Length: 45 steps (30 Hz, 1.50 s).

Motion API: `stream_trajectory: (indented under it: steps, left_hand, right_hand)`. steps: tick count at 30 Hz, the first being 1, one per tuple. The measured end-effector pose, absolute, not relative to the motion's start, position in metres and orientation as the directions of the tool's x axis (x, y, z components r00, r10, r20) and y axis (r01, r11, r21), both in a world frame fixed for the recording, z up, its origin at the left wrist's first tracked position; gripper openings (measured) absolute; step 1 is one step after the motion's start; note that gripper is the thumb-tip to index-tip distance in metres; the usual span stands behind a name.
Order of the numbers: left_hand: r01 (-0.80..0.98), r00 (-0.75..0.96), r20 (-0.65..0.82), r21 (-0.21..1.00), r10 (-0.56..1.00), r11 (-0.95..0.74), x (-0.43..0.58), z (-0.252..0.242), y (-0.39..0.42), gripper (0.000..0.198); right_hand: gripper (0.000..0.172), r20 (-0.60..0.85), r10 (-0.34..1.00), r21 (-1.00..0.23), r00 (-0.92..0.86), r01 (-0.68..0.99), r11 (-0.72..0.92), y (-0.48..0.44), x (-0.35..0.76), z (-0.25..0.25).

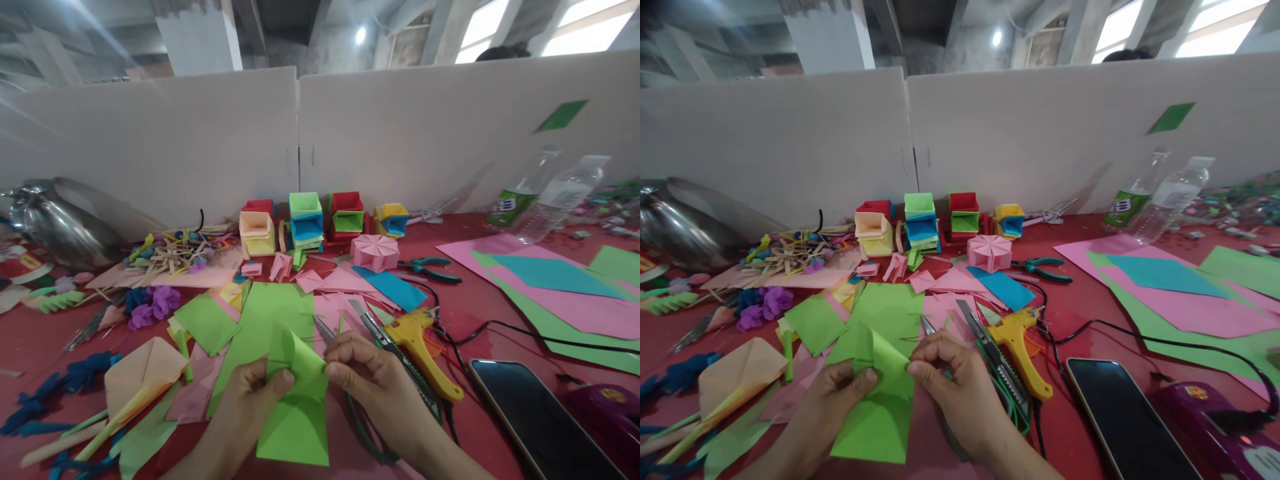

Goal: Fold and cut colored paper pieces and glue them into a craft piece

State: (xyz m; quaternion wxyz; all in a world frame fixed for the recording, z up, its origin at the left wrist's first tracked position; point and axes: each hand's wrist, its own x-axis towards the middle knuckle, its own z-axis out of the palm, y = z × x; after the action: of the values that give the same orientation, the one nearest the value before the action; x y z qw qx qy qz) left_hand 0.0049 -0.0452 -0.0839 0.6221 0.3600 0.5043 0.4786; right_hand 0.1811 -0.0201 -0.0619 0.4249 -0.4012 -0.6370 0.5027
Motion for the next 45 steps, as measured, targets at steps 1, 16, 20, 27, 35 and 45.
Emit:
stream_trajectory:
  steps: [1, 16, 20, 27, 35, 45]
  left_hand:
    - [-0.235, 0.019, -0.304, 0.924, 0.952, 0.300, 0.005, -0.083, -0.046, 0.035]
    - [-0.019, 0.073, -0.140, 0.990, 0.987, 0.142, 0.001, -0.086, -0.045, 0.036]
    - [0.096, 0.106, 0.011, 0.995, 0.994, -0.021, -0.001, -0.083, -0.047, 0.029]
    - [0.061, -0.001, 0.121, 0.991, 0.993, -0.120, -0.003, -0.091, -0.048, 0.019]
    - [-0.126, -0.151, 0.053, 0.989, 0.987, -0.073, 0.001, -0.086, -0.048, 0.015]
    - [-0.209, -0.105, -0.100, 0.975, 0.989, 0.076, 0.002, -0.088, -0.044, 0.025]
  right_hand:
    - [0.019, 0.142, 0.937, -0.979, -0.318, 0.092, 0.180, -0.020, 0.181, -0.062]
    - [0.018, 0.034, 0.957, -0.997, -0.288, 0.057, 0.052, -0.023, 0.178, -0.068]
    - [0.020, 0.035, 0.962, -0.998, -0.270, 0.034, 0.046, -0.021, 0.179, -0.069]
    - [0.018, 0.112, 0.970, -0.988, -0.214, 0.082, 0.132, -0.024, 0.177, -0.070]
    - [0.023, 0.453, 0.803, -0.713, -0.387, 0.384, 0.587, -0.029, 0.181, -0.070]
    - [0.018, 0.222, 0.941, -0.899, -0.257, 0.320, 0.299, -0.026, 0.178, -0.066]
